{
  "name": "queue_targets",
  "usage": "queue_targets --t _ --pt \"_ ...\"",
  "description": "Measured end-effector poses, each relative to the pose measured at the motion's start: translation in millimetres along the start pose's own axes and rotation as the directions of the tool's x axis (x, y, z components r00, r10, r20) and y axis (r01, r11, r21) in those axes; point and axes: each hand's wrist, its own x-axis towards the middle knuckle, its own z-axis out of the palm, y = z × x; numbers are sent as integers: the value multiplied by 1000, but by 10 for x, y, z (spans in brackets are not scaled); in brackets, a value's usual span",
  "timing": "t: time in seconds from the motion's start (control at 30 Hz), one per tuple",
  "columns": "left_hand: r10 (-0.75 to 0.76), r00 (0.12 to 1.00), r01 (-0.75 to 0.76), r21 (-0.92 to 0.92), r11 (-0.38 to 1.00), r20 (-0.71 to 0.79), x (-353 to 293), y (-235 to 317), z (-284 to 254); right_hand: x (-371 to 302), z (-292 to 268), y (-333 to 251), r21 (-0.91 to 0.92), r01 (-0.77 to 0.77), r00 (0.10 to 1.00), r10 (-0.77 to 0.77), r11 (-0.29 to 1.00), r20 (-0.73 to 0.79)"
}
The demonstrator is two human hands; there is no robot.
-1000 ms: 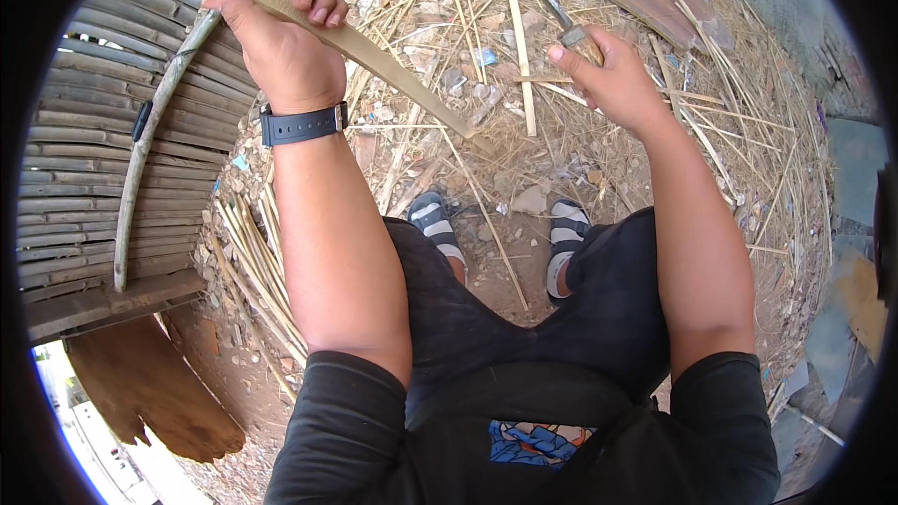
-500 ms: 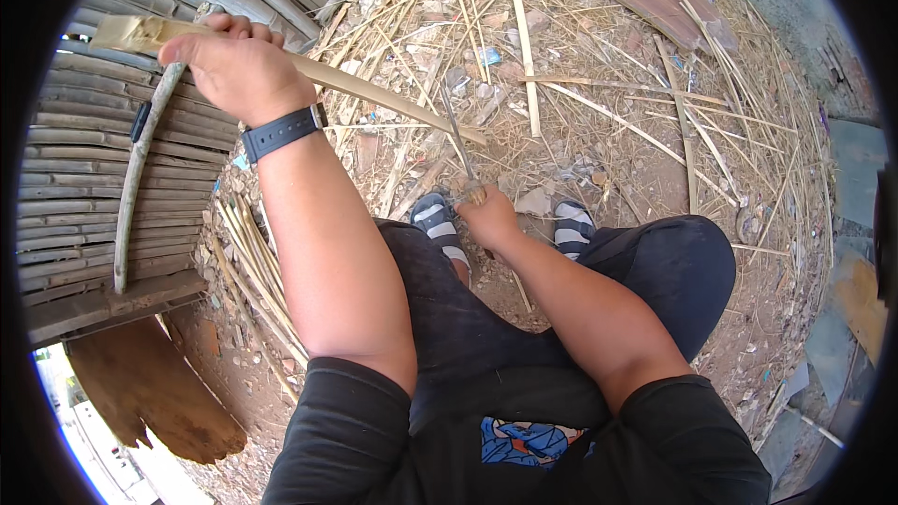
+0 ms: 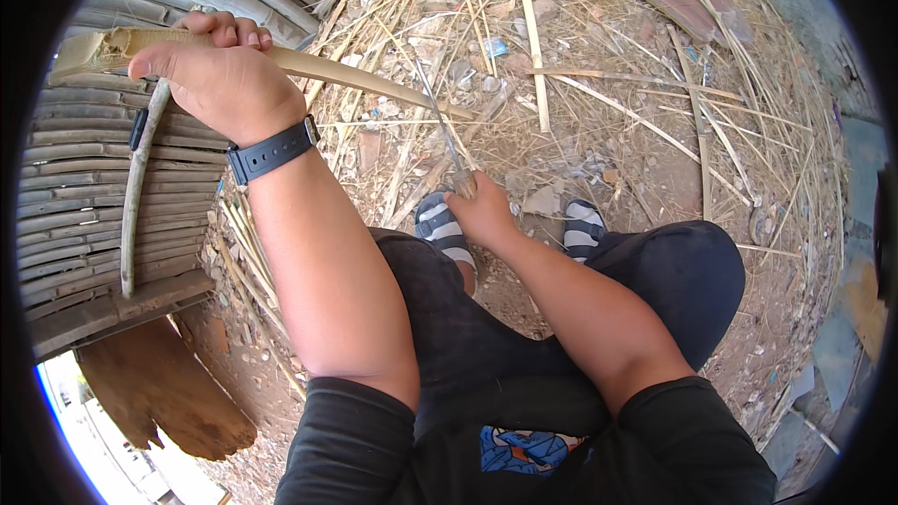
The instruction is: The person sits on the ground and uses a knife to split a long bamboo stick into thin strips. They hold the bamboo vertically and repeatedly strike it with the knife to separate the fibers, then pull the resulting strips apart by hand.
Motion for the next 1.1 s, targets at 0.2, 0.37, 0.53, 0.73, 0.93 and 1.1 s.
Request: queue_targets --t 0.2,0.37,0.53,0.73,0.93,1.1 --pt "3 1000 -3 -39 999 15 146 -24 -136 16 -32 -672 37 158 980 -162 987 113" --pt "14 999 -13 40 999 -40 111 -83 -26 296 147 323 -105 128 991 -131 986 -22" --pt "26 995 -19 74 997 -100 138 -114 -34 372 42 268 -122 -80 995 87 989 53" --pt "39 992 -29 88 996 -120 173 -155 -75 194 105 -494 1 124 983 -123 992 136" --pt "85 989 -75 85 994 -122 130 -156 -64 579 82 547 -168 -83 994 94 982 58" --pt "52 992 -44 66 997 -118 171 -156 -53 366 284 175 -37 -146 989 147 989 26"
